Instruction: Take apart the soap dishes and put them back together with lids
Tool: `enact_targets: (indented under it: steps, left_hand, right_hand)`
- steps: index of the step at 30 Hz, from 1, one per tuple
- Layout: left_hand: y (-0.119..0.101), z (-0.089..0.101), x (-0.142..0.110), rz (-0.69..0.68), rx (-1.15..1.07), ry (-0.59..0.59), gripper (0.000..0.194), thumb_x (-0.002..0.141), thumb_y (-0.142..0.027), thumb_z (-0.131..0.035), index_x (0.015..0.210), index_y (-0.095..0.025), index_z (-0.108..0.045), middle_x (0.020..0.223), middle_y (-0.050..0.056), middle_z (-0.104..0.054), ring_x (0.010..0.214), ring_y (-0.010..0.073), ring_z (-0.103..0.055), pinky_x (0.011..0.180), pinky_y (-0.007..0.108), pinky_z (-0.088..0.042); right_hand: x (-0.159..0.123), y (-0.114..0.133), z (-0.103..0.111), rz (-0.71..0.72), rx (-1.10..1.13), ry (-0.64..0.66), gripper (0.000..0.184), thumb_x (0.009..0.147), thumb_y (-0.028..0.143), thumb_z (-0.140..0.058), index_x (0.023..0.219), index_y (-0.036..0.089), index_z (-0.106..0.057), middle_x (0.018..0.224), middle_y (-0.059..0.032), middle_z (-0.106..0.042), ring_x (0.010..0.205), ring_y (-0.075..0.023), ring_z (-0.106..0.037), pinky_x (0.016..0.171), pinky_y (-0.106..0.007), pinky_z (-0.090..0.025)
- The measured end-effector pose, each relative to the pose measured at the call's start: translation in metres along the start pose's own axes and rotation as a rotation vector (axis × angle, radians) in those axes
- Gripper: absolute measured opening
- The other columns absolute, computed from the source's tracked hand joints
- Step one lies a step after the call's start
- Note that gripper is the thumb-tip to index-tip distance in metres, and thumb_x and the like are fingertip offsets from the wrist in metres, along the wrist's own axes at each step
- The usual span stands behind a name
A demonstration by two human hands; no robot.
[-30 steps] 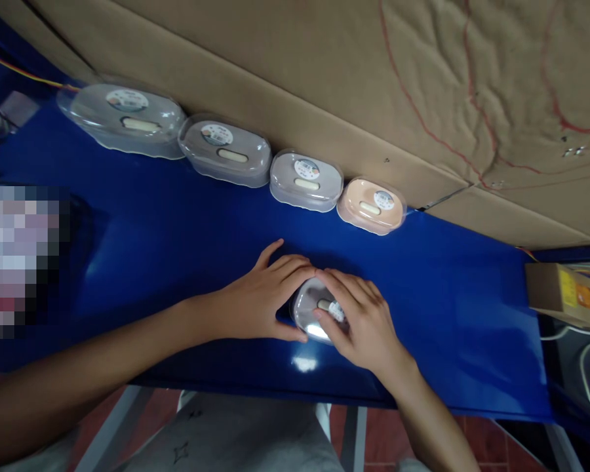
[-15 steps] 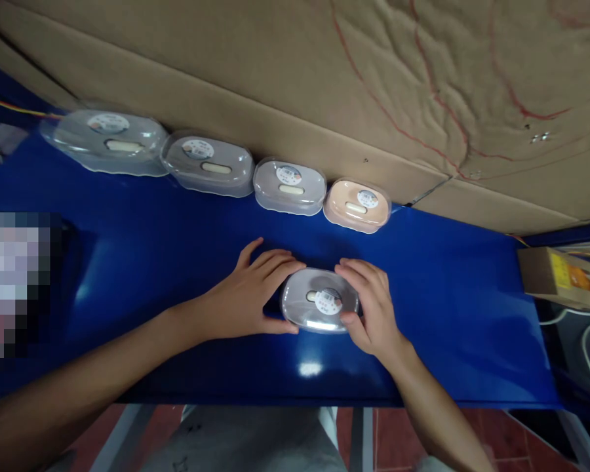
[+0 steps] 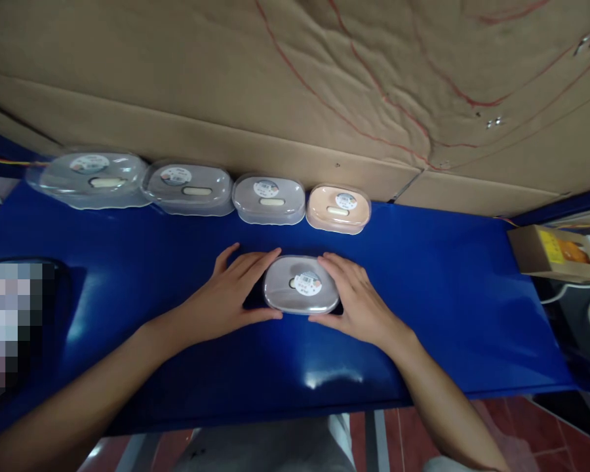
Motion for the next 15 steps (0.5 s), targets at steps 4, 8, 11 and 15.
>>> enact_targets:
  steps: [4, 8, 11, 15]
  left_hand:
    - [-0.002, 0.0, 0.0, -0.018, 0.074, -0.037, 0.105, 0.103, -0.077, -0.054, 0.177, -0.018, -0.01, 0.152, 0.024, -0.062, 0.142, 0.0407, -0.06, 0.13, 0.073, -0.017]
    - [-0.007, 0.002, -0.001, -0.035, 0.139, -0.048, 0.083, 0.112, -0.059, -0.051, 0.177, -0.018, -0.018, 0.152, 0.023, -0.064, 0.141, 0.04, -0.061, 0.131, 0.073, -0.016]
    - [-0.006, 0.002, -0.001, -0.034, 0.144, -0.019, 0.072, 0.112, -0.049, -0.055, 0.173, -0.019, -0.031, 0.153, 0.021, -0.064, 0.141, 0.0388, -0.06, 0.13, 0.074, -0.017]
    - [-0.004, 0.002, 0.0, -0.034, 0.112, 0.017, 0.062, 0.111, -0.043, -0.06, 0.167, -0.023, -0.045, 0.156, 0.018, -0.062, 0.143, 0.0366, -0.06, 0.131, 0.075, -0.019]
  right_hand:
    - [0.0, -0.006, 0.004, -0.02, 0.017, 0.019, 0.106, 0.094, 0.061, -0.079, 0.175, 0.029, -0.019, 0.169, -0.022, -0.048, 0.156, -0.0422, -0.048, 0.12, -0.068, -0.048]
    - [-0.007, -0.026, 0.018, -0.115, 0.014, 0.045, 0.097, 0.095, 0.055, -0.079, 0.173, 0.033, -0.026, 0.17, -0.0183, -0.048, 0.156, -0.0409, -0.049, 0.121, -0.068, -0.048]
    - [-0.019, -0.051, 0.034, -0.195, 0.026, 0.043, 0.093, 0.095, 0.055, -0.078, 0.171, 0.033, -0.029, 0.169, -0.0163, -0.049, 0.154, -0.0396, -0.051, 0.121, -0.068, -0.049]
    - [-0.041, -0.095, 0.054, -0.278, 0.059, 0.027, 0.093, 0.095, 0.06, -0.076, 0.172, 0.034, -0.03, 0.171, -0.014, -0.047, 0.154, -0.0393, -0.052, 0.123, -0.066, -0.048]
Point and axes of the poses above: each hand's wrist, its own x-axis towards the middle knuckle, its own z-axis out of the back of the hand, y = z × x, the point moved 10 cm from there along x, towards the middle knuckle
